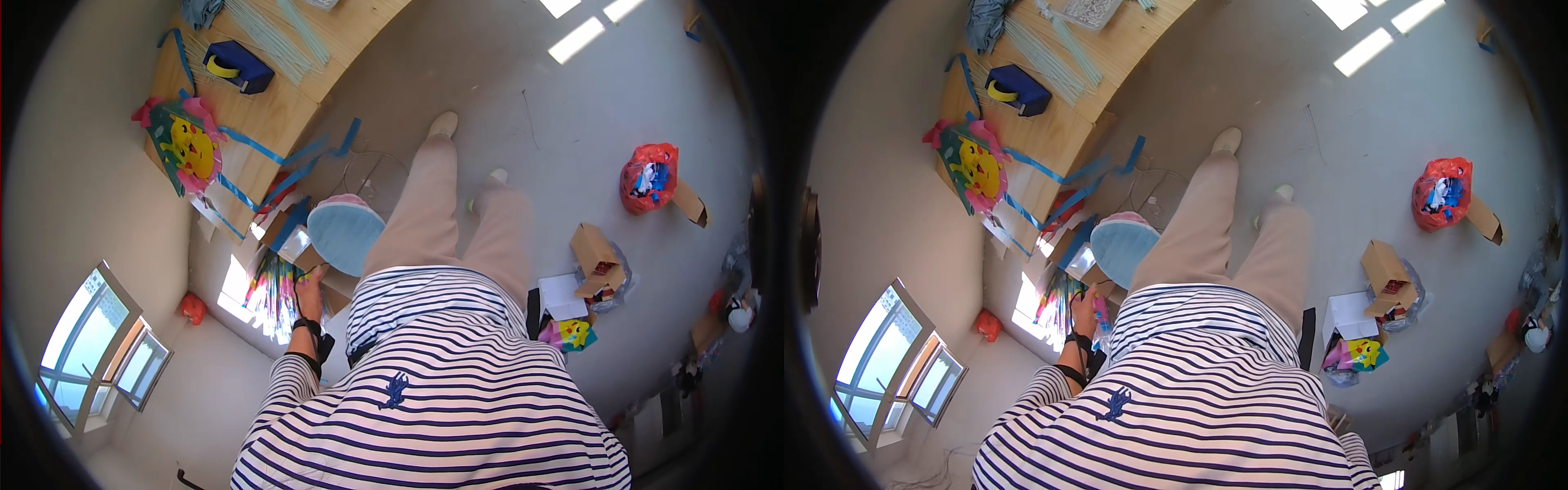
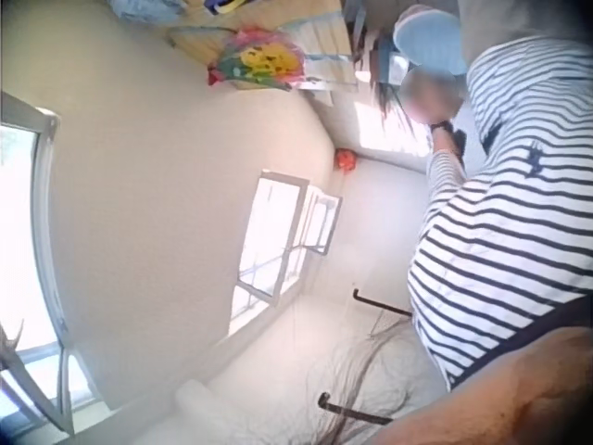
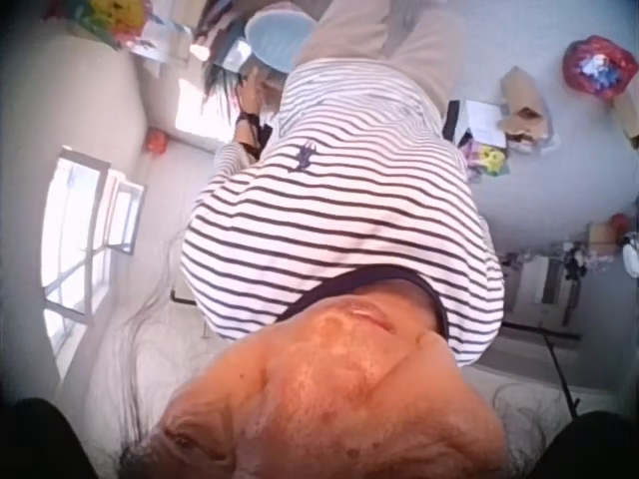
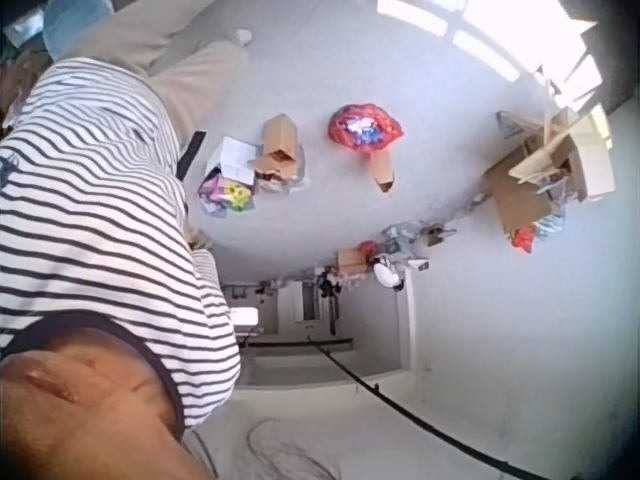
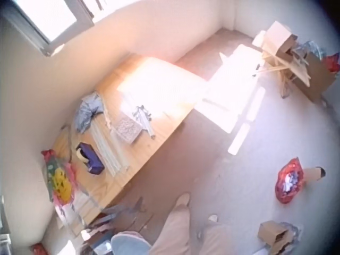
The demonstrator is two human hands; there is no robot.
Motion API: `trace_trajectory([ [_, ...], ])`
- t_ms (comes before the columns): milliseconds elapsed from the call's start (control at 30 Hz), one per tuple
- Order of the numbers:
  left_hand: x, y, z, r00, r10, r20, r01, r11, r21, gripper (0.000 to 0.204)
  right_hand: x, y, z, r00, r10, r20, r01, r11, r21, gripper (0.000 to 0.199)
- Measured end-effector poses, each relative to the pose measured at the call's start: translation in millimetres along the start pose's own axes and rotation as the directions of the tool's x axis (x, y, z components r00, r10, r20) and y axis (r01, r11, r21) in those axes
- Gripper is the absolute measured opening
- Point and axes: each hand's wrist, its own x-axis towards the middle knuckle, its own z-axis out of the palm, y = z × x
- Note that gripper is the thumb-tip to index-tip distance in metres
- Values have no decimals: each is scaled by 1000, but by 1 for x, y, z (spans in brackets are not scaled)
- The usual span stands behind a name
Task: The recorder is assembling plastic kites by applying tape to the edges on a table and then sorting through a bag of ribbons on the floor.
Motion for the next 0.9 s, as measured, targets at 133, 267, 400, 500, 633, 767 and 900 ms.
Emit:
trace_trajectory([
  [133, 3, -26, -13, 956, -236, -175, 169, 929, -330, 76, 21, 15, -34, 1000, -29, -7, 29, 998, -57, 39],
  [267, -30, -95, -6, 915, -265, -305, 35, 803, -595, 82, 40, 40, -75, 998, -64, -21, 60, 988, -140, 38],
  [400, -69, -230, 10, 800, -437, -411, 20, 704, -710, 62, 50, 57, -127, 993, -93, -70, 74, 967, -242, 38],
  [500, -125, -300, 35, 714, -569, -408, 108, 665, -739, 62, 55, 57, -151, 989, -120, -90, 84, 941, -327, 38],
  [633, -171, -445, 53, 554, -736, -389, 199, 570, -797, 50, 57, 41, -168, 984, -145, -101, 94, 915, -392, 38],
  [767, -250, -503, 112, 541, -627, -560, 248, 756, -606, 43, 40, 0, -191, 980, -160, -120, 78, 858, -508, 38],
  [900, -249, -444, 138, 550, -667, -503, 269, 711, -650, 39, 33, -45, -184, 975, -178, -134, 72, 822, -565, 37],
])
